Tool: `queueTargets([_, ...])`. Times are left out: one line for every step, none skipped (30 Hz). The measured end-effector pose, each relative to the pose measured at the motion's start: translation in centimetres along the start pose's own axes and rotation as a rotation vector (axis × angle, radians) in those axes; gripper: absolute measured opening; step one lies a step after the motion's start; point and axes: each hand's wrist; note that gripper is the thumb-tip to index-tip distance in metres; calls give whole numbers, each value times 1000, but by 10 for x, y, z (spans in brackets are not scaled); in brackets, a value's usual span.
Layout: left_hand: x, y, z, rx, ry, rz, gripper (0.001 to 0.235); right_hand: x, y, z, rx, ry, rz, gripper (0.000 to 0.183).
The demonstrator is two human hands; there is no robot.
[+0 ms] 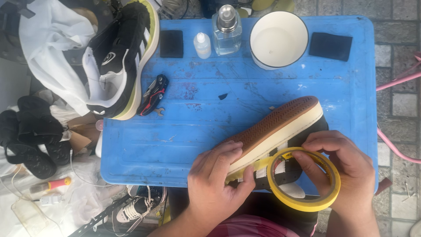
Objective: The person applies yellow masking tape along the edge of a black and white sneaker's sole. They carefully wrap the tape around the perimeter of the shoe, smoothing it down with their fingers to ensure it adheres properly.
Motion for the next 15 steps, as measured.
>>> queueTargets([6,-1,-1,7,-28,-40,37,0,0,1,-13,-3,7,29])
queueTargets([11,-2,-2,13,-56,-80,40,0,0,1,-26,-7,14,29])
queueTargets([16,-5,-1,12,-82,-108,43,0,1,2,-37,-11,20,29])
queueTargets([20,-7,-1,11,-107,-136,46,-1,1,2,-61,-18,21,29])
queueTargets([23,-8,-1,10,-132,-165,50,0,1,2,-84,-25,20,28])
queueTargets([24,-8,-2,9,-137,-168,51,0,1,2,-108,-33,19,27])
queueTargets([25,-7,-2,5,-142,-174,53,0,1,2,-99,-34,20,27])
queueTargets([26,-7,-2,1,-147,-180,55,-1,2,2,-89,-34,21,26])
queueTargets([26,-6,-2,3,-147,-175,56,-1,2,2,-80,-32,20,25])
queueTargets([26,-6,-2,4,-147,-171,56,-2,3,2,-79,-31,20,26])
queueTargets([26,-5,-1,6,-148,-167,56,-2,3,2,-80,-29,20,26])
queueTargets([26,-5,-1,5,-150,-163,57,-1,4,2,-80,-28,19,26])
queueTargets([26,-4,-1,6,-151,-158,57,-1,4,2,-89,-27,21,26])
queueTargets([26,-3,0,7,-152,-152,57,-1,4,2,-97,-25,22,26])
queueTargets([26,-2,0,14,-140,-133,56,-2,4,1,-106,-23,24,26])
Point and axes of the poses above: each hand's wrist, its own z-axis towards the middle knuckle, its own x-axis out of the back of the hand, y = z × x, and after that the axes turned 1 degree about x, right-handed
